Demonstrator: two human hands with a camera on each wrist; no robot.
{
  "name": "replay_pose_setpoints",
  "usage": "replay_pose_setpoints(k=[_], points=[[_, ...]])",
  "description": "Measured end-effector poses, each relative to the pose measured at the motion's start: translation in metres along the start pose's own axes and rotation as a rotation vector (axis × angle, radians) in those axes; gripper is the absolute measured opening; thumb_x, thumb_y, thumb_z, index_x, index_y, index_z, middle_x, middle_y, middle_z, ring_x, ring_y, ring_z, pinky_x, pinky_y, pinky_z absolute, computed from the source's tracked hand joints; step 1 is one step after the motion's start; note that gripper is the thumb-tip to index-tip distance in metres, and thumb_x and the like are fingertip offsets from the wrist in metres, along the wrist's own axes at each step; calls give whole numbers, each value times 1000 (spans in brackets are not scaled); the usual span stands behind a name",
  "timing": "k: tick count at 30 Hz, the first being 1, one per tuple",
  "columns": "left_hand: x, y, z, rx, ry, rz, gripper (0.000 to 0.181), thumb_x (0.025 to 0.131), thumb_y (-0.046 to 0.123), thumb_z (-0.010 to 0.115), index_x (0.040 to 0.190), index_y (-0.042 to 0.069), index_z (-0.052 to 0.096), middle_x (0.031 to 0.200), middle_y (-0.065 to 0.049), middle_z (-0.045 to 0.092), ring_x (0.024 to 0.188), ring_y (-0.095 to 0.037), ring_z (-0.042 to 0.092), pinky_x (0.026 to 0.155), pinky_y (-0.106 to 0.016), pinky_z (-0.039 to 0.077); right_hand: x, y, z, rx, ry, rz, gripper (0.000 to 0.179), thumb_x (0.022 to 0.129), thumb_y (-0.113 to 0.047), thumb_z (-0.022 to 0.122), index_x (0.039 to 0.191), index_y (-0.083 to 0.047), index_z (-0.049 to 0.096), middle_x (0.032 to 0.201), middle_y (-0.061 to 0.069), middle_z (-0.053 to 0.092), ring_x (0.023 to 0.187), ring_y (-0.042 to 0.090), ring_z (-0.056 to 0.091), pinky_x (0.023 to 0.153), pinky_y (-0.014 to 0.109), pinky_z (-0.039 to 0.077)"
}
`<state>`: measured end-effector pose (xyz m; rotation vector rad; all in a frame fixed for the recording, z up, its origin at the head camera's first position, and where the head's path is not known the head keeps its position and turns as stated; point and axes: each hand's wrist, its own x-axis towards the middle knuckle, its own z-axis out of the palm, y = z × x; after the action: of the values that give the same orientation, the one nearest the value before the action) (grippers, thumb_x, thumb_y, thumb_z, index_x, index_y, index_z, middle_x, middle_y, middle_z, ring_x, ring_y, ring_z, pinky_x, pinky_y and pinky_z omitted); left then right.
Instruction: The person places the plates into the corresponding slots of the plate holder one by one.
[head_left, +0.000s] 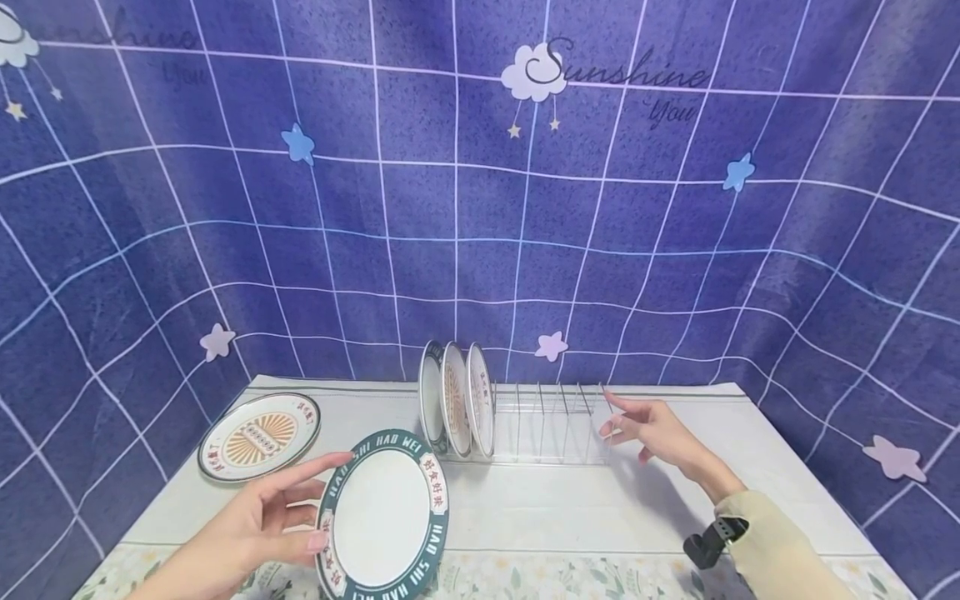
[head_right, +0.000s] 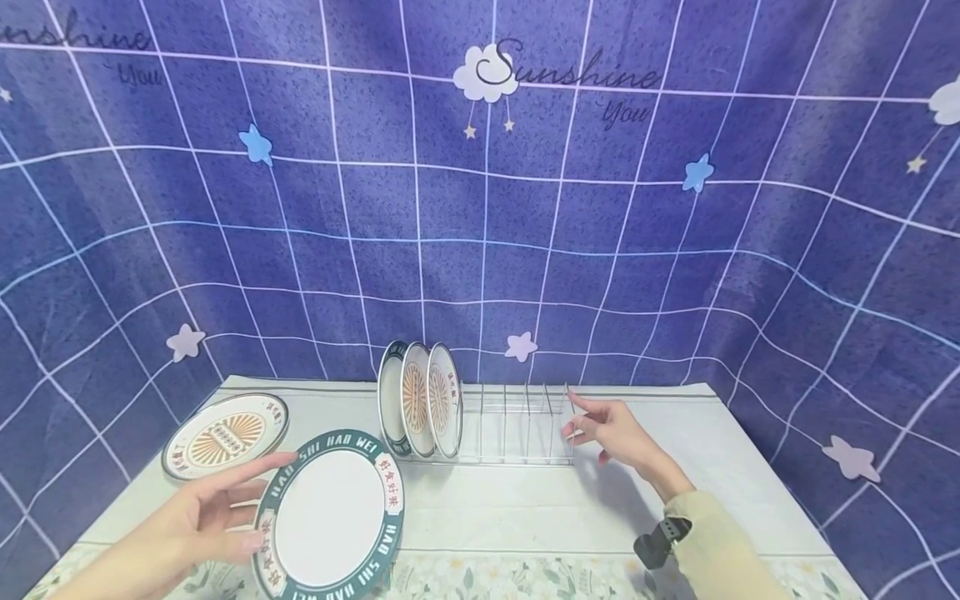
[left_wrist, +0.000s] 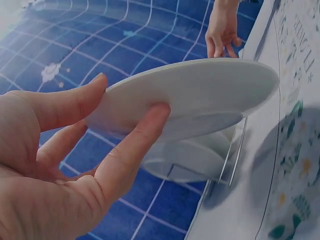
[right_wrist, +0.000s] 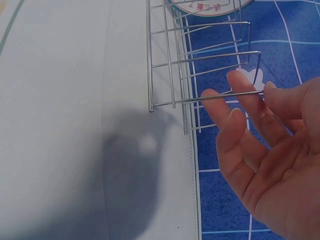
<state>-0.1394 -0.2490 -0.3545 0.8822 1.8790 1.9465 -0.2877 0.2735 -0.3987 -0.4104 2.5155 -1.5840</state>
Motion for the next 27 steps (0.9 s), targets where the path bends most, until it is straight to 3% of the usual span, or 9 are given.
replay_pose_setpoints(k=[9,16,21,27], points=[[16,8,24,4,-86,82,71,85,-18,53,147,-2,24,147,-19,33,111,-34,56,86,-40,52,0,1,0,-4,0,4,51,97,-20,55,145,-15,40,104,15,69,96,29,66,44,32,48],[29,12,47,-2,-13,73,70,84,-16,57,146,-1,30,137,-23,43,107,-31,57,84,-42,53,1,3,-1,0,-3,3,51,97,-20,55,145,-15,40,104,16,69,97,29,66,43,31,48],[40,8,59,30,37,107,71,84,-13,60,146,1,31,133,-27,44,102,-32,59,79,-41,55,1,2,-1,-1,-3,5,52,97,-20,55,146,-16,39,104,15,69,97,29,66,43,31,47],[55,9,79,119,183,128,73,79,-8,69,144,5,39,128,-28,47,96,-32,59,75,-40,56,0,2,-2,0,-6,-3,52,97,-21,55,146,-15,39,104,15,69,98,31,65,43,32,48]])
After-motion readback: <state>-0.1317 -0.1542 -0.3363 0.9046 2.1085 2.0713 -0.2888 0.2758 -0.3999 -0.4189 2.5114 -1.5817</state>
